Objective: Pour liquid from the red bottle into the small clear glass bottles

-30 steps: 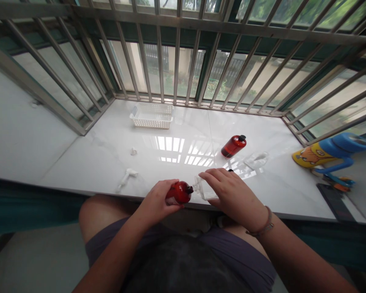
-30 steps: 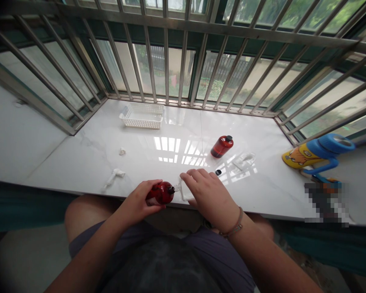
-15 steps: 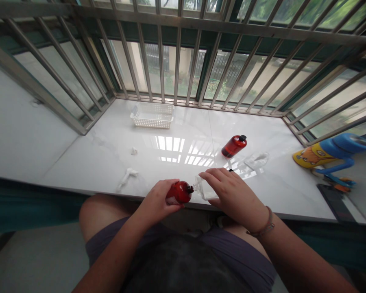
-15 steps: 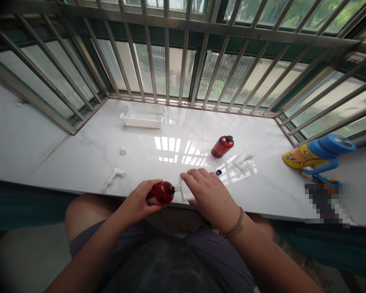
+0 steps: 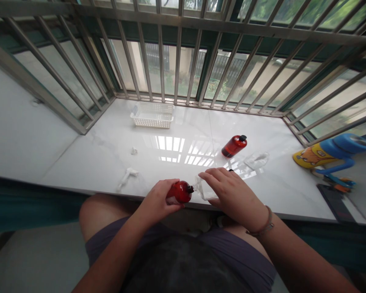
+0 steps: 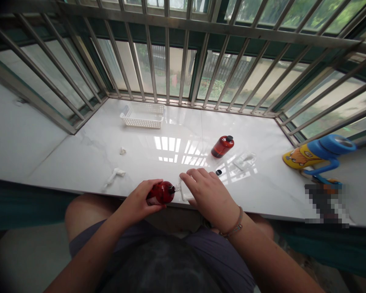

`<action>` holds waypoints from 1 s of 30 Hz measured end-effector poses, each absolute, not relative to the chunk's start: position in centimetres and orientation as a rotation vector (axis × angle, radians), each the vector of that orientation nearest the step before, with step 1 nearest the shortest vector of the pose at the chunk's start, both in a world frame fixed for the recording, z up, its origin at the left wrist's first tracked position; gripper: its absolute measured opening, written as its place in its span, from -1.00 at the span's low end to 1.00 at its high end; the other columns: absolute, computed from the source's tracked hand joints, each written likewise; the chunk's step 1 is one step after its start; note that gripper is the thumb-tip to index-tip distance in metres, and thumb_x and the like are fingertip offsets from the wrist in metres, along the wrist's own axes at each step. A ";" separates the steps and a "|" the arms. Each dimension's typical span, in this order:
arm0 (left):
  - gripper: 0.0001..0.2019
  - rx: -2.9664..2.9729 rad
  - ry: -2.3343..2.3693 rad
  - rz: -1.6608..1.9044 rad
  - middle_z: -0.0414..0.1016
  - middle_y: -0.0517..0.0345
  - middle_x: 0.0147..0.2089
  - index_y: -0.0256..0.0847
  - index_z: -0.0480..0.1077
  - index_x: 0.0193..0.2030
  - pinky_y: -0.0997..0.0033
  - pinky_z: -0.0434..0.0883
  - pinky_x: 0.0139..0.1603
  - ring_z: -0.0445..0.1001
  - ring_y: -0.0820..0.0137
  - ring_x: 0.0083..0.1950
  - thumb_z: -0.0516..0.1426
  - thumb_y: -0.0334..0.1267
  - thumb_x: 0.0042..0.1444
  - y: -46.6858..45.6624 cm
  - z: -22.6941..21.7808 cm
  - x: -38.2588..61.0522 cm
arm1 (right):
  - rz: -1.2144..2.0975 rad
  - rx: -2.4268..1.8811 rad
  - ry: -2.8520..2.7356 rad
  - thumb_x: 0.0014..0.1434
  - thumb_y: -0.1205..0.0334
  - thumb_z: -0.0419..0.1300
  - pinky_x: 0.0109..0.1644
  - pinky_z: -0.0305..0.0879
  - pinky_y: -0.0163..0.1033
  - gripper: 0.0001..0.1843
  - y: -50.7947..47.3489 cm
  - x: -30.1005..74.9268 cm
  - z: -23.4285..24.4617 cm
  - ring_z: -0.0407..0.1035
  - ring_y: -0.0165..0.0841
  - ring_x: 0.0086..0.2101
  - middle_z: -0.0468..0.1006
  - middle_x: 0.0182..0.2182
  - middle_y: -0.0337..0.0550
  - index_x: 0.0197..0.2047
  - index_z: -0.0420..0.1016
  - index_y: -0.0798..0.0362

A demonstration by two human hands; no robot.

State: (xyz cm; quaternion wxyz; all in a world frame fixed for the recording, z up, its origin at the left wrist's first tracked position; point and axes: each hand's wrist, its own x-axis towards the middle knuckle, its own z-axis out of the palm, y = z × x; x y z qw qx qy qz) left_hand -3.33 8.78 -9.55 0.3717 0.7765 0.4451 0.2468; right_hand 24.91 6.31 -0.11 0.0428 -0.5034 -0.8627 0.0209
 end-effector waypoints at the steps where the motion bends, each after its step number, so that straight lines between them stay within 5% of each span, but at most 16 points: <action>1: -0.20 1.990 1.139 0.632 0.58 0.02 0.32 -0.03 0.39 0.40 -0.02 0.48 0.38 0.53 0.03 0.32 0.54 -0.26 0.02 8.8 -9.6 -3.3 | 0.061 -1.539 -2.639 0.13 0.43 0.50 0.14 0.45 0.10 -0.23 6.3 24.9 -0.1 0.47 0.02 0.10 0.58 0.18 0.02 0.36 0.38 -0.02; 30: -0.19 1.964 1.135 0.632 0.56 0.00 0.34 -0.01 0.37 0.42 -0.08 0.47 0.40 0.52 0.01 0.34 0.52 -0.23 0.04 8.7 -9.8 -3.4 | -0.004 -1.541 -2.659 0.10 0.42 0.54 0.13 0.45 0.08 -0.18 6.3 24.5 0.4 0.48 0.00 0.09 0.59 0.16 0.02 0.37 0.37 -0.02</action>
